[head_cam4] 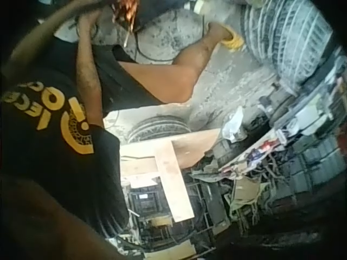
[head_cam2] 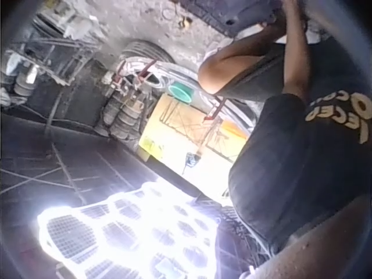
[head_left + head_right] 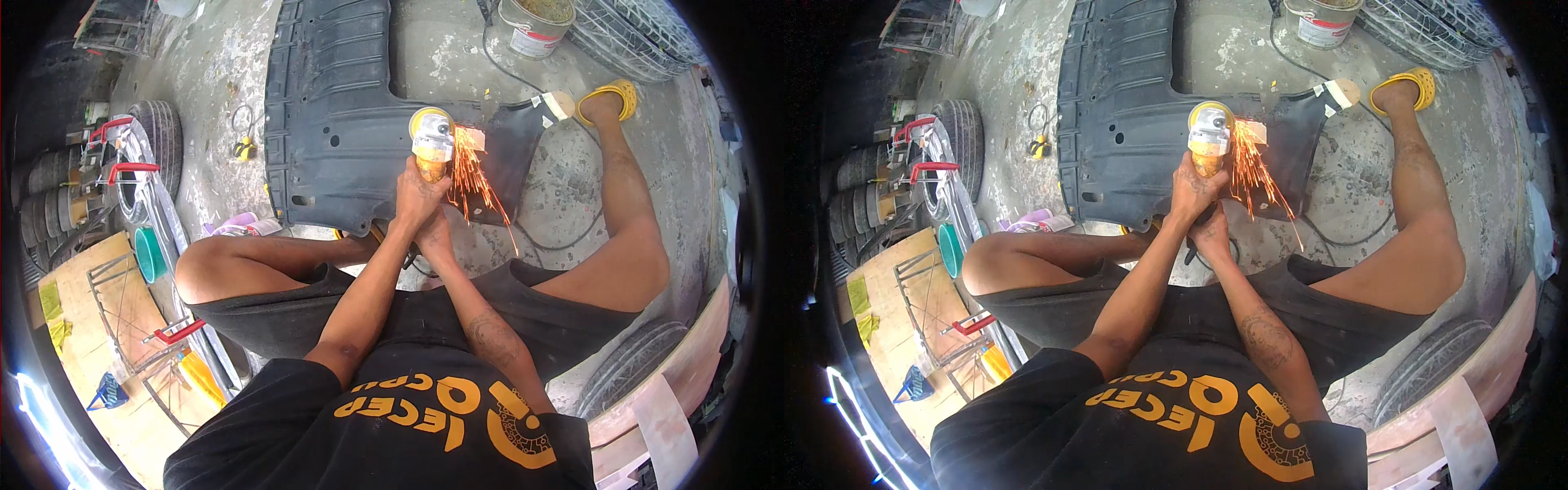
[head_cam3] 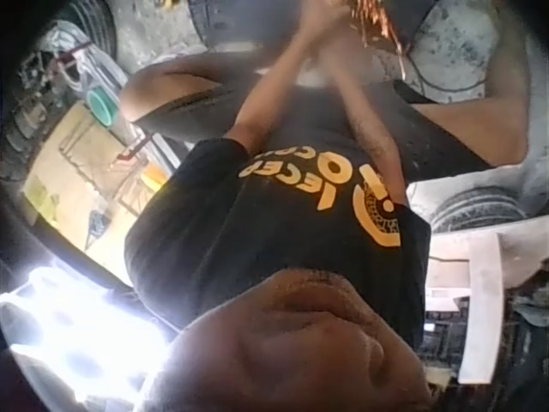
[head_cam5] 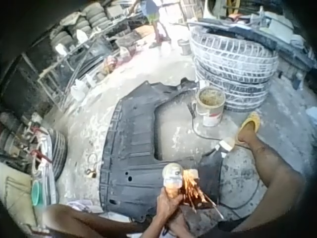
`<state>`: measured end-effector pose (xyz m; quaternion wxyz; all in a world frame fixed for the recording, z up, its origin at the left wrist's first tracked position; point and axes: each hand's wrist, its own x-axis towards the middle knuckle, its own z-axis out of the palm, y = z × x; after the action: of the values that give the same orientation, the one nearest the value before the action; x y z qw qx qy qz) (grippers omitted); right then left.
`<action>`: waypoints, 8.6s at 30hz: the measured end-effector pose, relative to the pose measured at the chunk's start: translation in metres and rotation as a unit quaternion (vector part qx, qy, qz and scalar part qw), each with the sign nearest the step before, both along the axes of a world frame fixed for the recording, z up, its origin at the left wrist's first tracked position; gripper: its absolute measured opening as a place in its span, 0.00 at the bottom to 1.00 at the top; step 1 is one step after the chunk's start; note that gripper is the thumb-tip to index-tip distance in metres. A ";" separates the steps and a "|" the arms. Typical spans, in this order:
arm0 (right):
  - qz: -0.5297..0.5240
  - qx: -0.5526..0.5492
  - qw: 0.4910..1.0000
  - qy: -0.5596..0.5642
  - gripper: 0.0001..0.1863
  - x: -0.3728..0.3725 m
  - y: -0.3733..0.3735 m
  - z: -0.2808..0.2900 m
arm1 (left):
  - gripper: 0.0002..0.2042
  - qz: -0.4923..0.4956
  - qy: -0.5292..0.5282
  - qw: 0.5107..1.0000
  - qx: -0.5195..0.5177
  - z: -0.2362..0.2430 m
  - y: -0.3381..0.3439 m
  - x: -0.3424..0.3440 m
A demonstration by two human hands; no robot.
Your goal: Using an angle grinder to smooth or cut a plastic automotive underbody panel.
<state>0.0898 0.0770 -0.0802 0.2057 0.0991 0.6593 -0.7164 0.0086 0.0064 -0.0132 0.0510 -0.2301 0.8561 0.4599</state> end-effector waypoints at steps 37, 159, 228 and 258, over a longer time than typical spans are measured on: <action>0.035 -0.003 0.997 0.062 0.21 0.009 -0.001 -0.045 | 0.27 0.002 0.021 1.000 0.012 0.003 -0.001 -0.001; -0.016 -0.112 0.994 0.009 0.28 0.011 -0.005 -0.024 | 0.28 -0.001 0.001 1.000 0.005 0.000 -0.003 0.002; 0.073 0.100 0.992 0.015 0.39 0.003 0.002 -0.009 | 0.27 0.012 0.005 1.000 0.012 0.007 -0.002 0.008; 0.059 -0.043 0.987 -0.141 0.49 -0.003 -0.002 0.012 | 0.27 0.010 0.005 1.000 -0.025 0.008 -0.004 0.008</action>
<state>0.0872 0.0746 -0.0687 0.3422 0.1513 0.5972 -0.7095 0.0167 0.0028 -0.0056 0.0362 -0.2376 0.8654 0.4398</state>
